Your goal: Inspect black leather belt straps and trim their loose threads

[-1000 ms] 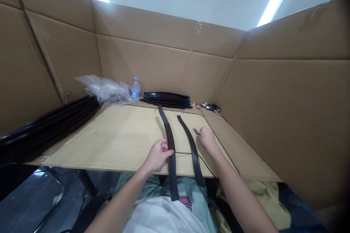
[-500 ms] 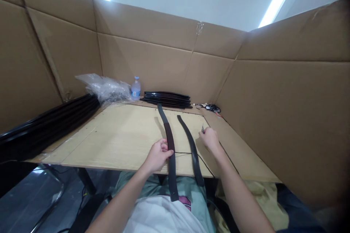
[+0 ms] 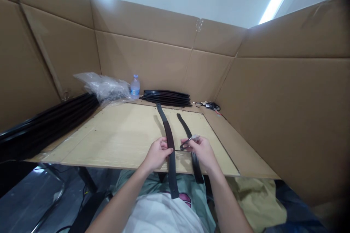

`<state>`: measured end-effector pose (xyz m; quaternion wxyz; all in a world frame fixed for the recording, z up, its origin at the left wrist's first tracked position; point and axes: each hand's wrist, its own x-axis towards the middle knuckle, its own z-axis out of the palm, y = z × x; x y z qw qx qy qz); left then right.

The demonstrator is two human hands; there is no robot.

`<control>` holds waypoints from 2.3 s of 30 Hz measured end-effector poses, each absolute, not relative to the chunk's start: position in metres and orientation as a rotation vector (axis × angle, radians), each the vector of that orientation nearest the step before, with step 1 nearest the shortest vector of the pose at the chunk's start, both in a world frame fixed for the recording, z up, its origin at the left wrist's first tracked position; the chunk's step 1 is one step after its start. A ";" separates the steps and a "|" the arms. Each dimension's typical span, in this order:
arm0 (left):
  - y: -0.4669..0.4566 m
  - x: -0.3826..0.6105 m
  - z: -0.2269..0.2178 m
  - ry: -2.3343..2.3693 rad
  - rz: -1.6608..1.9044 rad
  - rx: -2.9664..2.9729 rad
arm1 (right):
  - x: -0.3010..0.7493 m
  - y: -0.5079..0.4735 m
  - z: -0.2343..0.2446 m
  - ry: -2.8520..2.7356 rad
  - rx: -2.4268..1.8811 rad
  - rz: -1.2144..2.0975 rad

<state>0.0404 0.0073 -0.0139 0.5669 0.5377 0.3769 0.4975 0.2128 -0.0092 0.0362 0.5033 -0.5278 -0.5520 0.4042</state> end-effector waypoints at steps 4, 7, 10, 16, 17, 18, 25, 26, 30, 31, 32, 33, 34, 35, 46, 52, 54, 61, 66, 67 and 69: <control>0.009 0.041 -0.015 0.886 1.161 1.271 | 0.209 -0.012 0.032 -1.220 -1.138 1.264; 0.009 0.040 -0.015 0.886 1.155 1.292 | 0.207 -0.012 0.028 -1.141 -1.111 1.343; 0.008 0.040 -0.014 0.880 1.151 1.297 | 0.206 -0.012 0.026 -1.102 -1.129 1.448; 0.006 0.041 -0.010 0.869 1.144 1.283 | 0.206 -0.010 0.027 -1.080 -1.174 1.556; 0.006 0.041 -0.010 0.869 1.147 1.277 | 0.206 -0.010 0.028 -1.065 -1.141 1.560; 0.006 0.041 -0.010 0.867 1.149 1.272 | 0.205 -0.011 0.029 -1.048 -1.107 1.559; 0.008 0.040 -0.014 0.892 1.159 1.281 | 0.190 -0.037 0.020 -0.891 -1.059 1.469; 0.008 0.040 -0.013 0.899 1.158 1.282 | 0.186 -0.043 0.018 -0.870 -1.090 1.451; 0.007 0.040 -0.011 0.927 1.172 1.273 | 0.173 -0.064 0.010 -0.824 -1.232 1.377; 0.007 0.040 -0.010 0.930 1.173 1.270 | 0.171 -0.067 0.009 -0.828 -1.249 1.373; 0.006 0.039 -0.009 0.931 1.170 1.268 | 0.170 -0.069 0.007 -0.836 -1.256 1.377; 0.006 0.039 -0.008 0.930 1.163 1.268 | 0.169 -0.070 0.005 -0.847 -1.255 1.390; 0.006 0.039 -0.007 0.928 1.157 1.267 | 0.168 -0.071 0.003 -0.857 -1.252 1.405; 0.005 0.038 -0.006 0.927 1.155 1.264 | 0.168 -0.070 0.001 -0.866 -1.254 1.417; 0.006 0.037 -0.003 0.875 1.133 1.213 | 0.165 -0.064 -0.012 -1.062 -1.343 1.205; 0.005 0.037 -0.001 0.860 1.123 1.144 | 0.160 -0.060 -0.016 -1.106 -1.364 1.067; 0.005 0.037 0.000 0.856 1.129 1.131 | 0.160 -0.060 -0.014 -1.144 -1.343 1.013; 0.005 0.035 -0.002 0.848 1.112 1.140 | 0.157 -0.063 -0.010 -1.168 -1.322 0.904; 0.004 0.035 -0.002 0.827 1.090 1.169 | 0.154 -0.066 -0.007 -1.137 -1.323 0.894; 0.004 0.035 -0.002 0.825 1.085 1.175 | 0.154 -0.066 -0.006 -1.133 -1.324 0.895; 0.003 0.036 -0.001 0.823 1.079 1.180 | 0.153 -0.066 -0.006 -1.128 -1.330 0.899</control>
